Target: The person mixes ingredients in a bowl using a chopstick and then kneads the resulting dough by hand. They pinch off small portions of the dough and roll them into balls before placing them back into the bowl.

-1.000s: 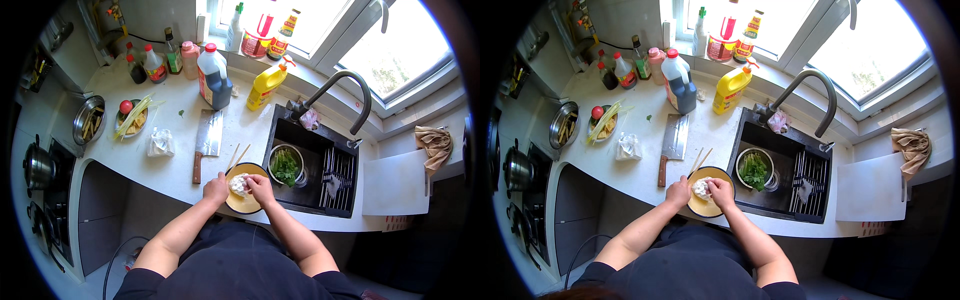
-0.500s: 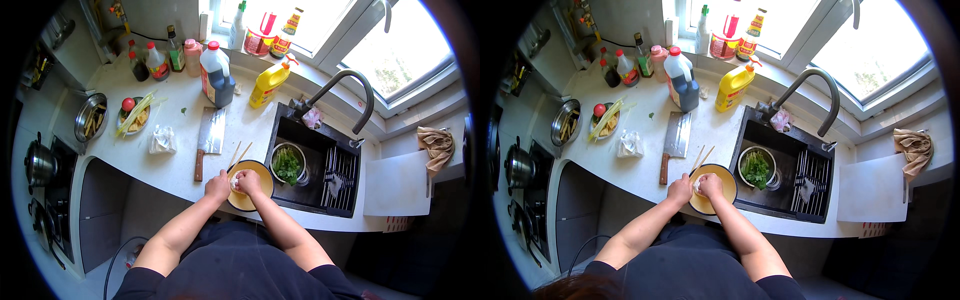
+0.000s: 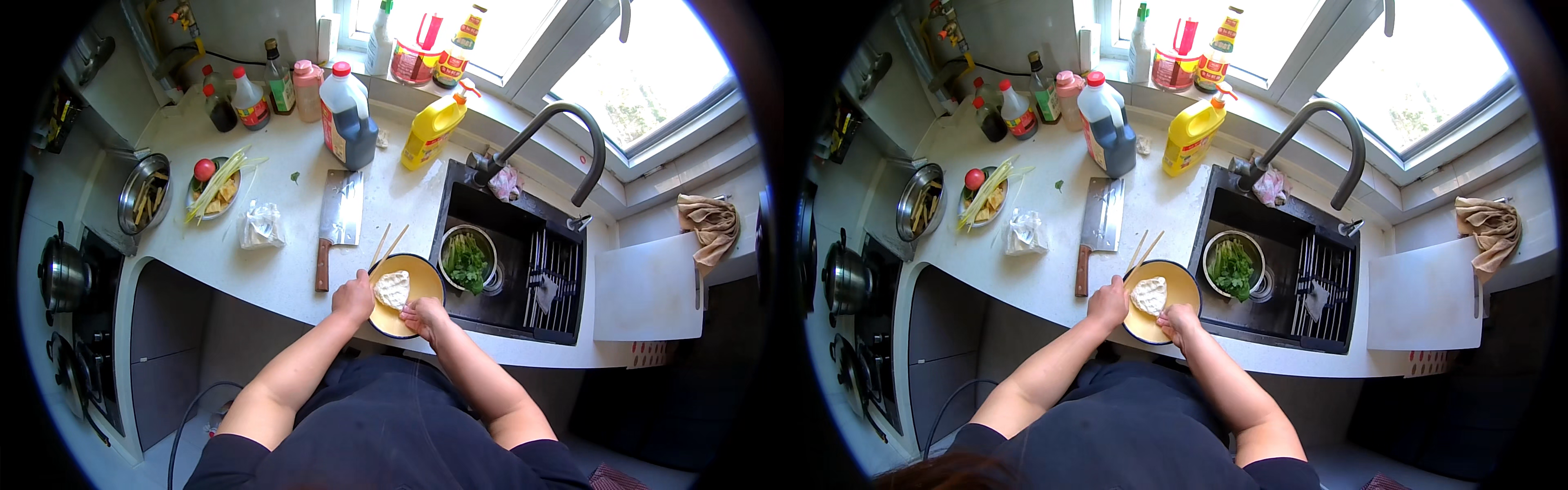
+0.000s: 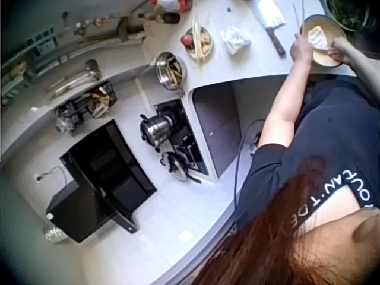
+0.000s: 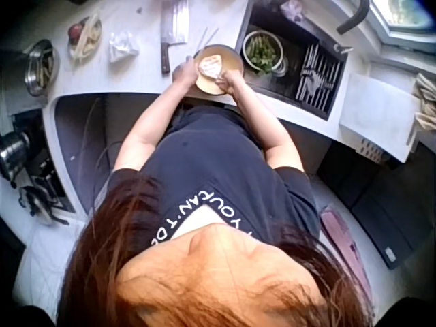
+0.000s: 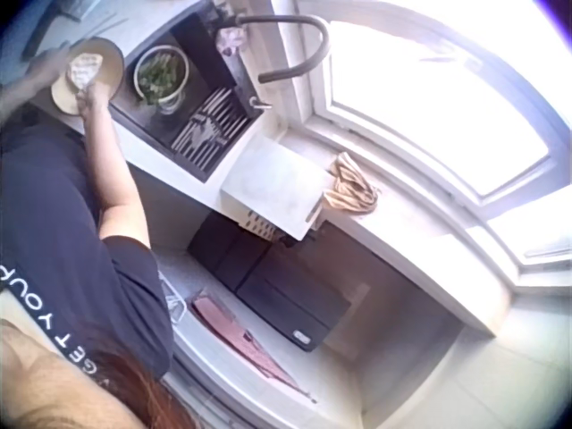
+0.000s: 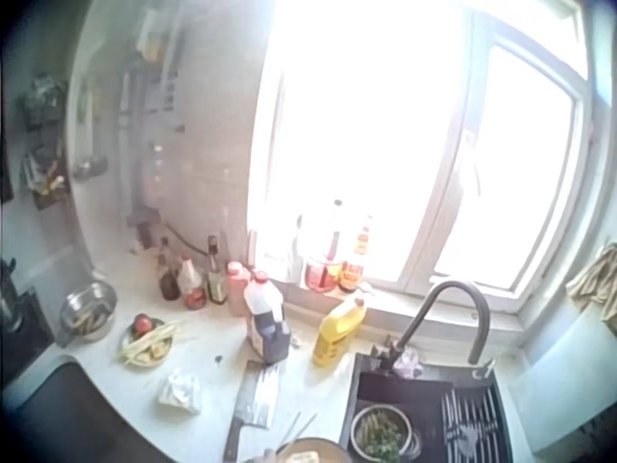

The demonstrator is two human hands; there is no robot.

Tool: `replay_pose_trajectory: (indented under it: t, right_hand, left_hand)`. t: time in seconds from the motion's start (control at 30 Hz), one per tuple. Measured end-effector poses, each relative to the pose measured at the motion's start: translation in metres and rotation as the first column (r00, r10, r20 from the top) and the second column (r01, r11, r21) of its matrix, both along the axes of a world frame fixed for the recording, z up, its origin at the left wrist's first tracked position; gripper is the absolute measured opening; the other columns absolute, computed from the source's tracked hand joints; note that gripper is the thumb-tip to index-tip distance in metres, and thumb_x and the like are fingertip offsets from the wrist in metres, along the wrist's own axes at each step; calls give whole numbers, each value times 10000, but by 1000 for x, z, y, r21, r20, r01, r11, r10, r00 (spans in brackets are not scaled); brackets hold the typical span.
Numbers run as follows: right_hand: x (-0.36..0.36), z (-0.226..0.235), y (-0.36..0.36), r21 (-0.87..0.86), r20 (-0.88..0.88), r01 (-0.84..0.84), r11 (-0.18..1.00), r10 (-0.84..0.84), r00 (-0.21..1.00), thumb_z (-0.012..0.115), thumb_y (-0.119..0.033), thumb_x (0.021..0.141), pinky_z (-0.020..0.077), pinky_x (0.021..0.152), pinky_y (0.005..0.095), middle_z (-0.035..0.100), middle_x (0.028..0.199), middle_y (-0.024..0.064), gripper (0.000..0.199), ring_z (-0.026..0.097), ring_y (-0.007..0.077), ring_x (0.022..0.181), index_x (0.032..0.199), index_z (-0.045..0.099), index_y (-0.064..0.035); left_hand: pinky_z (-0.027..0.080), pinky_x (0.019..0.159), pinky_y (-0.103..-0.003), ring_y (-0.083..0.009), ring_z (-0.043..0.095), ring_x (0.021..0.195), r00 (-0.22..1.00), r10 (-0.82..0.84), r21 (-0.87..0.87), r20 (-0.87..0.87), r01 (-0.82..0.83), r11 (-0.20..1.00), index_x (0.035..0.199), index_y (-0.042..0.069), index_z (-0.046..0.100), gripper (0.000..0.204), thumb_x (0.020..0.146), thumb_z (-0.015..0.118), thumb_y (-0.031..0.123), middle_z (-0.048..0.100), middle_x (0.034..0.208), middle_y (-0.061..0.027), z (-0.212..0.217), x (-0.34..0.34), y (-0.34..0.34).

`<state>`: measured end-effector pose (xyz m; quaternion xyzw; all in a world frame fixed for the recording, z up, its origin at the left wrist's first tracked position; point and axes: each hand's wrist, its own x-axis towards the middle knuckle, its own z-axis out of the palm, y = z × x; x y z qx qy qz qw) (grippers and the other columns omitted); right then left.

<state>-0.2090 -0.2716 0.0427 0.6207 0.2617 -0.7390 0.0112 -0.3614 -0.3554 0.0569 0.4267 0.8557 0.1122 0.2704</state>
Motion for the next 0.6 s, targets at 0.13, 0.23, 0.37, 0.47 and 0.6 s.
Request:
replay_pose_trajectory:
  t: [0.13,0.23,0.37,0.47,0.6]
  right_hand:
    - [-16,-10,-1,-207,-108,348,915,-374,921,367,-52,852,481,809,416,544,964,198,209,569,320,892,978,479,72]
    - [-27,-7,1,-242,-150,537,808,-578,802,353,-42,847,435,921,461,518,1064,254,275,526,374,1007,1034,447,136]
    - [-44,13,17,-276,-285,536,798,-600,747,375,-85,841,409,953,474,496,1068,275,297,499,384,1028,1018,432,148]
    - [-61,37,25,-239,-323,523,818,-575,752,402,-118,841,410,945,486,494,993,260,279,507,371,952,961,432,133]
    - [-51,44,40,-236,-383,278,931,-352,854,443,-145,861,445,887,460,502,959,237,260,532,368,915,977,440,88]
  left_hand:
    - [498,653,-499,-404,628,736,1000,9,2,2,-9,1000,946,21,452,222,873,473,230,631,750,-230,2,-2,1]
    - [498,652,-500,-405,629,733,1000,19,33,-6,-19,999,942,19,453,204,867,469,208,629,744,-235,2,-5,3]
    - [501,647,-497,-407,630,726,1000,1,35,-17,0,999,938,15,450,200,863,470,199,628,744,-240,6,-10,5]
    - [501,642,-495,-405,630,722,1000,-9,30,-16,10,999,937,14,448,207,863,475,206,628,747,-242,4,-9,4]
    - [499,645,-498,-404,629,728,1000,3,21,-10,-2,1000,938,17,446,215,865,480,216,629,751,-238,6,-10,3]
